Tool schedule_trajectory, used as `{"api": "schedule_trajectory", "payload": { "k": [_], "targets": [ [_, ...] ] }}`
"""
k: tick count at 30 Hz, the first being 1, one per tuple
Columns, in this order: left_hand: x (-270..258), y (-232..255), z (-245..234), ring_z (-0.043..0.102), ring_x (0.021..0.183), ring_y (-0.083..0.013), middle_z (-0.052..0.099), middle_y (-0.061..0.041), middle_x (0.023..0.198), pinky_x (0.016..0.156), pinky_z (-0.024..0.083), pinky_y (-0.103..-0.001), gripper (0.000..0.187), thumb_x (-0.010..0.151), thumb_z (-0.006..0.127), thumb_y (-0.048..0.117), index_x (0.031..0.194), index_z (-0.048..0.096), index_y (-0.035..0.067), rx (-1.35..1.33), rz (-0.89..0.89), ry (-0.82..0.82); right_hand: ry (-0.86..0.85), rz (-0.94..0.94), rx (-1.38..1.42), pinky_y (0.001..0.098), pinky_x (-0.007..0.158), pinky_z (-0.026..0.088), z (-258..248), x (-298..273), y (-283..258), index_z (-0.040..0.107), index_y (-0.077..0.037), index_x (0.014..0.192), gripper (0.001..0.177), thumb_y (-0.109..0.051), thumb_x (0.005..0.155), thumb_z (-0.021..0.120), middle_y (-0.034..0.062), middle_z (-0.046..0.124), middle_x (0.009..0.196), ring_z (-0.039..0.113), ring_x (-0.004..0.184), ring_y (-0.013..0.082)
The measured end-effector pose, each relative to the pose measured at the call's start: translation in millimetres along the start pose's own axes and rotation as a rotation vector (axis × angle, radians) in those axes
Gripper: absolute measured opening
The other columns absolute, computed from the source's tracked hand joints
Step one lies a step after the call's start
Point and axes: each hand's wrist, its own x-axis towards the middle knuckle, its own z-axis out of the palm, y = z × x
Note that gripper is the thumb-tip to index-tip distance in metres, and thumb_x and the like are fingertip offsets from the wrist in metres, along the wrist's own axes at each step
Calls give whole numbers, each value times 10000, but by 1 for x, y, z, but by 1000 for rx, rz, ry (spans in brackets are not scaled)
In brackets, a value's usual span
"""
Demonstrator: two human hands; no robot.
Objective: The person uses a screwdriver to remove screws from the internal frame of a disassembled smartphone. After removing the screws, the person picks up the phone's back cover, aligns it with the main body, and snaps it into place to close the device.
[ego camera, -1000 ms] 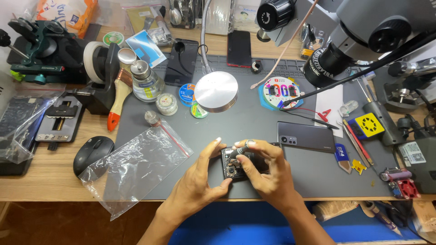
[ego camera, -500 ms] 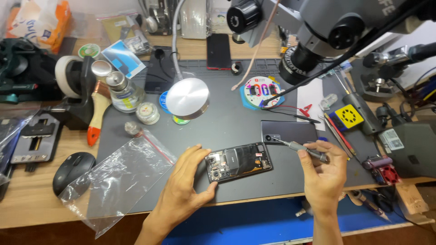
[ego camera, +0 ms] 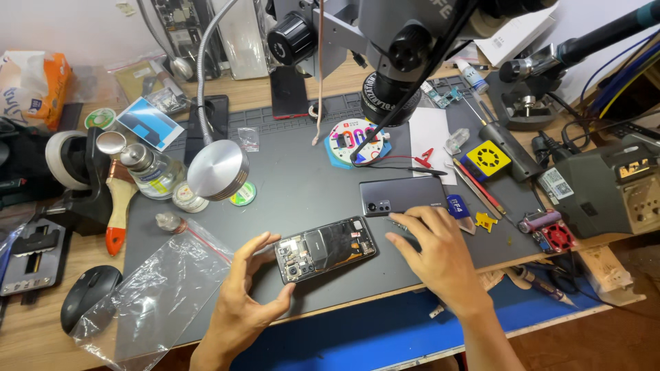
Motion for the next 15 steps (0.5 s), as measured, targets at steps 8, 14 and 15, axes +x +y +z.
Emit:
{"api": "schedule_trajectory", "payload": {
  "k": [8, 14, 15],
  "targets": [
    [1, -4, -7, 718, 1139, -275, 488, -214, 1524, 1048, 535, -378, 811, 814, 715, -158, 1526, 380, 40, -417, 7, 31, 48, -106, 15, 384, 798, 474, 17, 16, -1, 661, -125, 951, 61, -153, 1005, 665, 0, 677, 923, 561, 818, 242],
    [4, -11, -11, 676, 1120, -244, 457, -228, 1563, 1026, 522, -370, 782, 847, 660, -158, 1537, 353, 44, -478, 18, 45, 116, -9, 26, 401, 815, 478, 10, 15, 20, 693, -94, 1002, 95, -167, 1041, 646, 24, 681, 897, 587, 830, 257],
    [6, -11, -10, 666, 1129, -237, 445, -226, 1577, 1022, 521, -363, 770, 859, 646, -151, 1539, 342, 45, -481, 11, 35, 159, -12, -65, 418, 813, 479, 9, 14, 27, 714, -107, 993, 86, -162, 1040, 667, 13, 695, 907, 588, 822, 262]
  ]
}}
